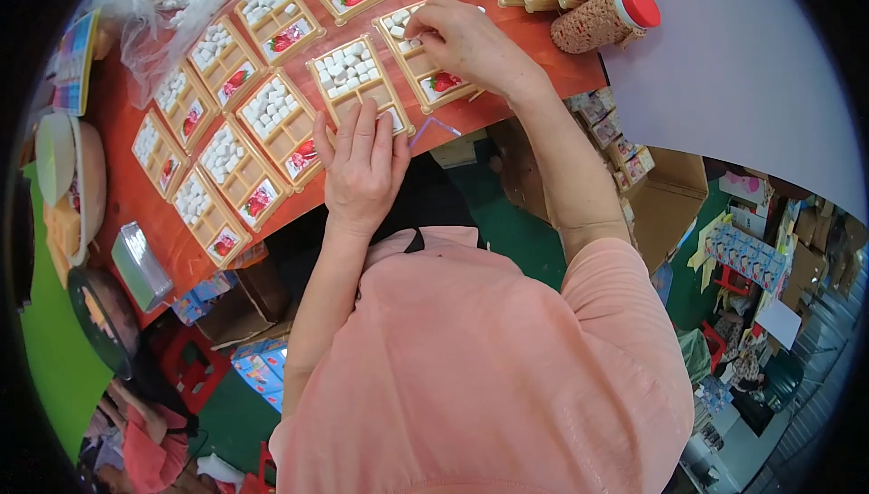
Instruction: Applying labels to toy trays and inserting them into plastic sleeves at a factory workbench.
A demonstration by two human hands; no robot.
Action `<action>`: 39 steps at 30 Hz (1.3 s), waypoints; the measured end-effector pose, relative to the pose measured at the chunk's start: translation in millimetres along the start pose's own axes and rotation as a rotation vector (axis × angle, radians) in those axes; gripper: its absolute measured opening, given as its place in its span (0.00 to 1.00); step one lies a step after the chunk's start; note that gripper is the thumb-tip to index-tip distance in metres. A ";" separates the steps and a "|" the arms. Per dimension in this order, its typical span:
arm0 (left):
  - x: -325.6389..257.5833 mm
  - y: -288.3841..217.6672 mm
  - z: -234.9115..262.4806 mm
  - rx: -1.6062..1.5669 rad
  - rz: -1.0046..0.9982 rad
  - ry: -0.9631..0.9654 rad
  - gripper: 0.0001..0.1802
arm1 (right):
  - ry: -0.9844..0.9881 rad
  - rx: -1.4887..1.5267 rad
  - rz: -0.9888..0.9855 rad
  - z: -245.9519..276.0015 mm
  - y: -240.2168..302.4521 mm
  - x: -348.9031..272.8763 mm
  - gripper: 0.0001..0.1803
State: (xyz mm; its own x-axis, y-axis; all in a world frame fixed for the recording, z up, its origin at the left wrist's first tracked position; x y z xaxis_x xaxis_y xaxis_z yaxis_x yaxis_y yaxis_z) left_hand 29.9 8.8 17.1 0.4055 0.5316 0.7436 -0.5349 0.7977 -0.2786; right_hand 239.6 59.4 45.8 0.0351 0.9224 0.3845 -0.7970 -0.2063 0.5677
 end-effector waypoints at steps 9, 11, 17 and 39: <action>-0.1 1.9 -1.6 0.006 -0.017 0.000 0.20 | -0.034 0.116 -0.217 7.9 -2.0 -1.5 0.08; 0.3 2.0 -1.9 0.002 -0.022 0.001 0.20 | -0.083 0.131 -0.263 13.5 -5.0 -2.8 0.09; 2.6 1.4 3.4 -0.005 0.013 -0.009 0.19 | -0.144 0.013 -0.199 12.3 -11.1 8.6 0.08; -1.5 3.5 -0.5 -0.016 0.016 0.010 0.21 | -0.034 0.047 -0.178 -14.2 17.0 21.7 0.11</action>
State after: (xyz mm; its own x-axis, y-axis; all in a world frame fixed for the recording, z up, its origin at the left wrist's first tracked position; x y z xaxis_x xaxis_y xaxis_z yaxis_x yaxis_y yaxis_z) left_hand 27.8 10.9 14.8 0.4043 0.5469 0.7331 -0.5290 0.7937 -0.3003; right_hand 218.2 80.6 53.5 0.1938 0.9345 0.2986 -0.7473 -0.0566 0.6620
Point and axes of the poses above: each hand's wrist, its own x-axis towards the middle knuckle, its own z-axis out of the back of the hand, y = z × x, the point moved 4 cm from there along x, towards the middle knuckle, and after that the axes turned 14 degrees about -y, right-handed, at the moved point
